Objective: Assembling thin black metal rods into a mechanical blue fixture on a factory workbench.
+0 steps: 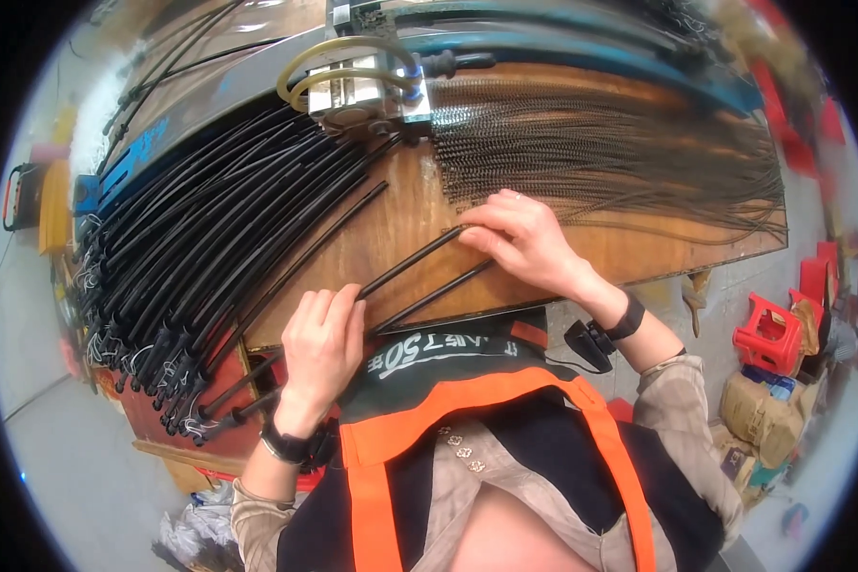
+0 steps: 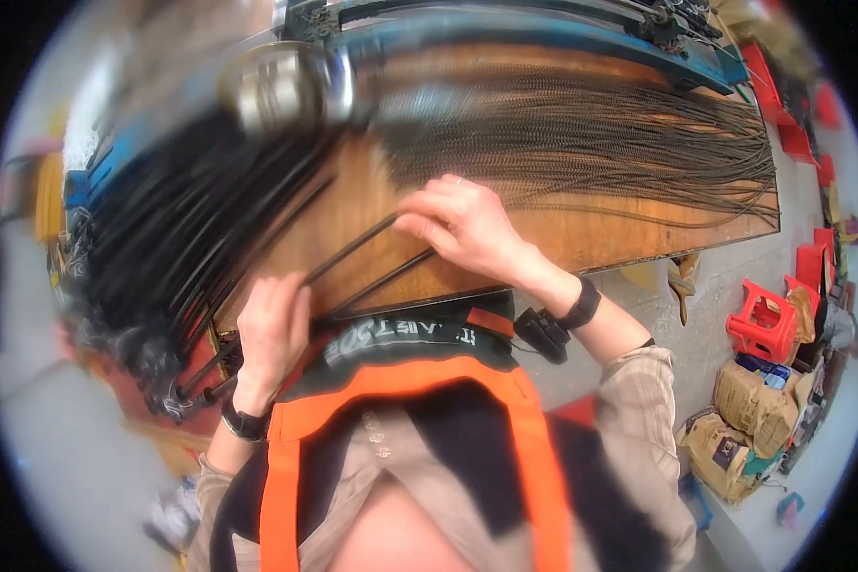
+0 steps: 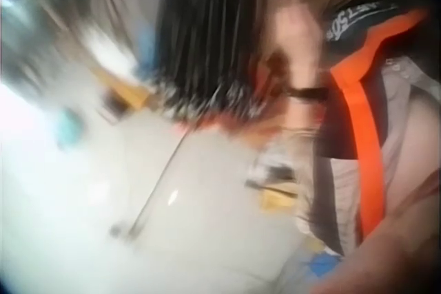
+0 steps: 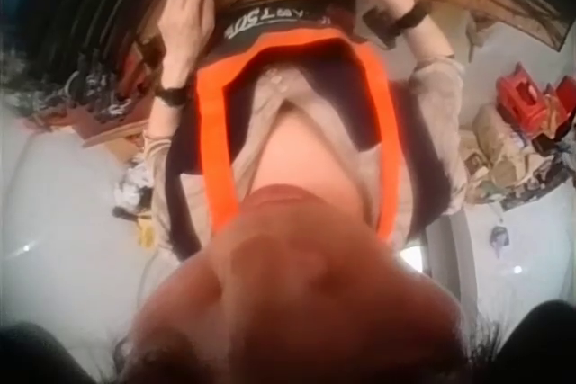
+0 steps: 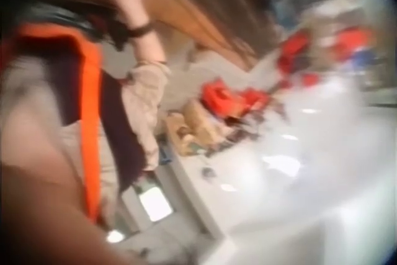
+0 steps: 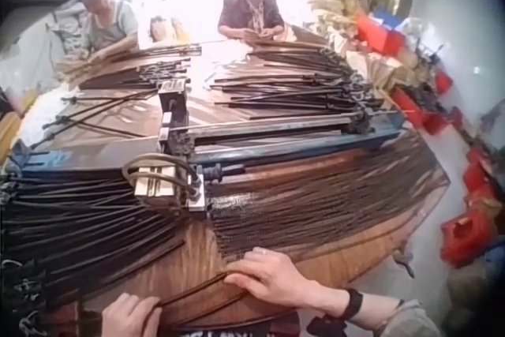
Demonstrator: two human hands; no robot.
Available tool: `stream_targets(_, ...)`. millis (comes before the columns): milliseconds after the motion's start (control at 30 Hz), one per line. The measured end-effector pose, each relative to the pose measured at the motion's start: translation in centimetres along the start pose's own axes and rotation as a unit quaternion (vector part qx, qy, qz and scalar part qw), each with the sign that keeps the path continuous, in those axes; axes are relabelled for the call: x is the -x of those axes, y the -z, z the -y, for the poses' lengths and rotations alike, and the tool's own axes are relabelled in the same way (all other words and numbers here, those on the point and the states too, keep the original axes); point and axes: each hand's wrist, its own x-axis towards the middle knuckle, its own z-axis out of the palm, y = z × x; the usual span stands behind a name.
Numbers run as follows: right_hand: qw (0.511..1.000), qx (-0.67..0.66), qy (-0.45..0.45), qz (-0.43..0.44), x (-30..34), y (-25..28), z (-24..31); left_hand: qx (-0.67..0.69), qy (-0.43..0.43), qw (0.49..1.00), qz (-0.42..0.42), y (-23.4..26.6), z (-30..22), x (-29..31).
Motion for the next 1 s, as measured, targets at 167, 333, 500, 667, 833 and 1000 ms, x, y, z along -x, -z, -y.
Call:
stream_targets(167,0.989,0.066,0.131,0.015,0.4,1.1,-0.5,0.019,-0.042,0.997,0.062,0.2,0.1,0.3)
stream_targets(333,0.978,0.053,0.2,0.003,1.8,0.2,-0.7,0.074,-0.081,0.991,0.078,-0.7,-0.8,-0.9)
stream_targets(500,0.983,0.09,0.158,-0.007,0.6,1.0,0.2,0.034,-0.089,0.995,0.024,-1.0,0.3,-3.2)
stream_targets(667,0.963,0.238,0.091,0.089,-1.0,0.5,0.6,-0.131,0.02,0.991,-0.004,-1.6,4.2,-3.2)
stream_targets(833,0.997,-0.039,-0.014,-0.065,-1.2,-1.1,0.6,-0.059,0.027,0.998,-0.011,-1.5,3.1,-2.6)
stream_targets(1000,0.996,-0.082,-0.031,-0.004,-0.8,-1.2,0.7,0.015,0.005,1.0,-0.017,-0.7,0.4,-1.6)
